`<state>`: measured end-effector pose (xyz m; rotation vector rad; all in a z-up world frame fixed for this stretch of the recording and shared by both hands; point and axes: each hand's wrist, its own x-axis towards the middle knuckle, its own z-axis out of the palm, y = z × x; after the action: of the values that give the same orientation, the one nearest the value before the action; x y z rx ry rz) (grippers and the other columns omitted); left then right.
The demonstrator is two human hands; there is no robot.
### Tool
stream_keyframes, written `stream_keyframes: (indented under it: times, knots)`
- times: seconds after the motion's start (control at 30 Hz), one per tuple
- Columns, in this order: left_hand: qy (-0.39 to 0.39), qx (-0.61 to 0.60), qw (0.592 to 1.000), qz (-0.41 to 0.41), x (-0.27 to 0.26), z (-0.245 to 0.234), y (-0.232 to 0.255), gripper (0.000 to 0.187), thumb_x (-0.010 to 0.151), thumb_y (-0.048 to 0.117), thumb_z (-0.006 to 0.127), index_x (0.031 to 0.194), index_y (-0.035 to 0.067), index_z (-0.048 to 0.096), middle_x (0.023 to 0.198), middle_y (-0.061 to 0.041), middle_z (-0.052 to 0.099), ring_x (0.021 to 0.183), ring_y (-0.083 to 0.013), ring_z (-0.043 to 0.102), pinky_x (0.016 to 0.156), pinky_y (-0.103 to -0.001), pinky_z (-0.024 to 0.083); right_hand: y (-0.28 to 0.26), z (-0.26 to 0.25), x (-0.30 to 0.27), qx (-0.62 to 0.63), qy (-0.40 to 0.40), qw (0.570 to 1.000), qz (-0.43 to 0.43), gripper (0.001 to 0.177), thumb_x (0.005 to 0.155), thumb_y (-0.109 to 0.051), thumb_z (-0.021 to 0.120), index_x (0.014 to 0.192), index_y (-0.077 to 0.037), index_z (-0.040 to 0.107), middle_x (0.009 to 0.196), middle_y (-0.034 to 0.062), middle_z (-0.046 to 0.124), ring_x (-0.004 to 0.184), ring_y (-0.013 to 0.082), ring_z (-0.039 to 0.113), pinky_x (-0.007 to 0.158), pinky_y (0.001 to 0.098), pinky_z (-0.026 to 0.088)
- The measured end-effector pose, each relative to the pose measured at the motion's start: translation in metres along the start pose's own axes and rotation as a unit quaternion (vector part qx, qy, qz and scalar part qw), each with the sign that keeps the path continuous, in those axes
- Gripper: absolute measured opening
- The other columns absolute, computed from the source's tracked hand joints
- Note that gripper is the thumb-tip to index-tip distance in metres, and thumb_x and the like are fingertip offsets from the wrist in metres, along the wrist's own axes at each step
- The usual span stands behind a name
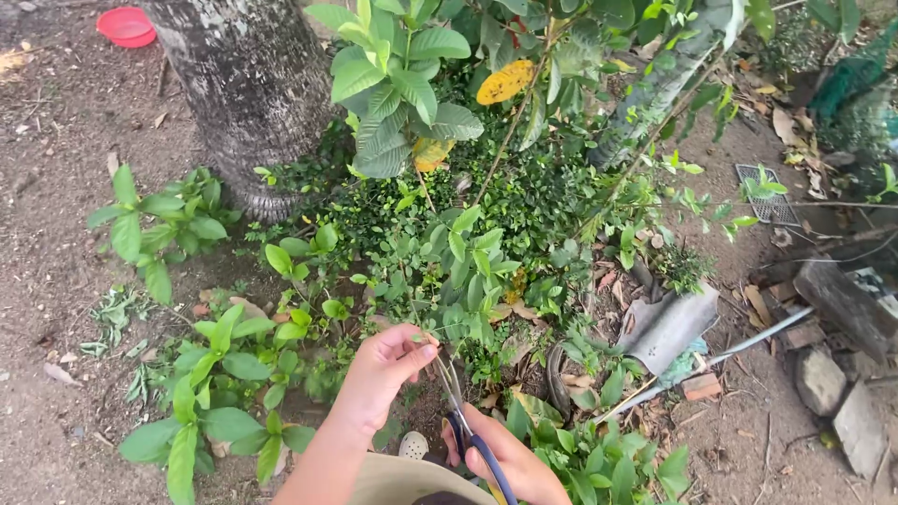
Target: Trim and remove damaged or excess leaves from garden bushes and low tree branches using shears.
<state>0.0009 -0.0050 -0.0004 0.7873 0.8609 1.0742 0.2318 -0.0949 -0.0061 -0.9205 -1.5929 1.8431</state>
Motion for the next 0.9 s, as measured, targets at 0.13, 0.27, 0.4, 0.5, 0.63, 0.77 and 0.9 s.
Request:
stream_keyframes:
  times: [0.13,0.27,0.4,0.5,0.63,0.77,0.9]
  knots:
    - [0.0,0.03,1.0,-0.003,0.003,-0.008,-0.001,0.012,0.086,0.013,0.078,0.096,0.006,0.076,0.085,0.001,0.072,0.071,-0.0065,0.058,0.06,-0.025,0.045,-0.007,0.005,0.009,0.038,0.019,0.999,0.019,0.089,0.087,-0.068,0.065,0.143,-0.003,0.042,0.109,0.0047,0.058,0.094,0.0149,0.058,0.089,0.0308,0.049]
    - [0.012,-0.023,1.0,0.004,0.009,-0.012,0.009,0.01,0.086,0.011,0.078,0.094,0.006,0.073,0.085,0.0,0.071,0.069,-0.0089,0.056,0.06,-0.026,0.044,-0.014,0.007,0.027,0.055,0.001,0.997,-0.053,0.075,0.091,-0.07,0.064,0.116,0.0,0.057,0.09,0.0039,0.057,0.083,0.0134,0.054,0.077,0.0268,0.043]
    - [0.02,-0.039,0.999,0.021,0.009,-0.015,0.008,0.007,0.087,0.01,0.077,0.09,0.007,0.071,0.087,-0.001,0.072,0.072,-0.009,0.058,0.062,-0.026,0.046,0.003,0.003,0.028,0.088,0.011,0.996,-0.02,0.068,0.089,-0.068,0.068,0.105,-0.002,0.06,0.082,0.0025,0.059,0.071,0.0107,0.056,0.065,0.0256,0.047]
    - [0.013,-0.08,0.996,0.027,0.012,-0.017,-0.003,0.008,0.088,0.008,0.078,0.089,0.006,0.07,0.086,-0.001,0.07,0.07,-0.0106,0.056,0.062,-0.026,0.045,0.014,-0.005,0.027,0.046,0.035,0.998,0.016,0.061,0.09,-0.061,0.072,0.098,-0.002,0.06,0.075,0.0015,0.058,0.061,0.0107,0.057,0.055,0.0261,0.047]
    - [0.029,-0.053,0.998,0.032,0.01,-0.015,-0.002,0.008,0.086,0.006,0.077,0.088,0.007,0.07,0.088,-0.001,0.071,0.074,-0.0092,0.059,0.063,-0.026,0.046,0.027,-0.009,0.027,0.032,0.035,0.999,0.0,0.057,0.092,-0.057,0.072,0.095,-0.002,0.06,0.072,0.0009,0.057,0.058,0.0105,0.058,0.053,0.0255,0.047]
    - [0.019,-0.07,0.996,0.05,0.011,-0.018,-0.003,0.009,0.086,0.005,0.078,0.089,0.007,0.07,0.091,-0.001,0.073,0.072,-0.0097,0.056,0.064,-0.025,0.045,0.018,-0.002,0.028,0.039,0.027,0.999,-0.025,0.061,0.095,-0.057,0.067,0.111,0.0,0.058,0.086,0.0037,0.058,0.073,0.0123,0.058,0.067,0.0279,0.05]
    - [0.015,-0.079,0.995,0.063,0.012,-0.012,-0.003,0.01,0.085,0.006,0.078,0.09,0.007,0.069,0.092,0.0,0.073,0.076,-0.0084,0.058,0.065,-0.026,0.045,0.001,0.003,0.025,-0.043,0.008,0.999,-0.016,0.067,0.098,-0.061,0.059,0.123,0.001,0.053,0.097,0.0055,0.059,0.085,0.0152,0.059,0.079,0.0298,0.051]
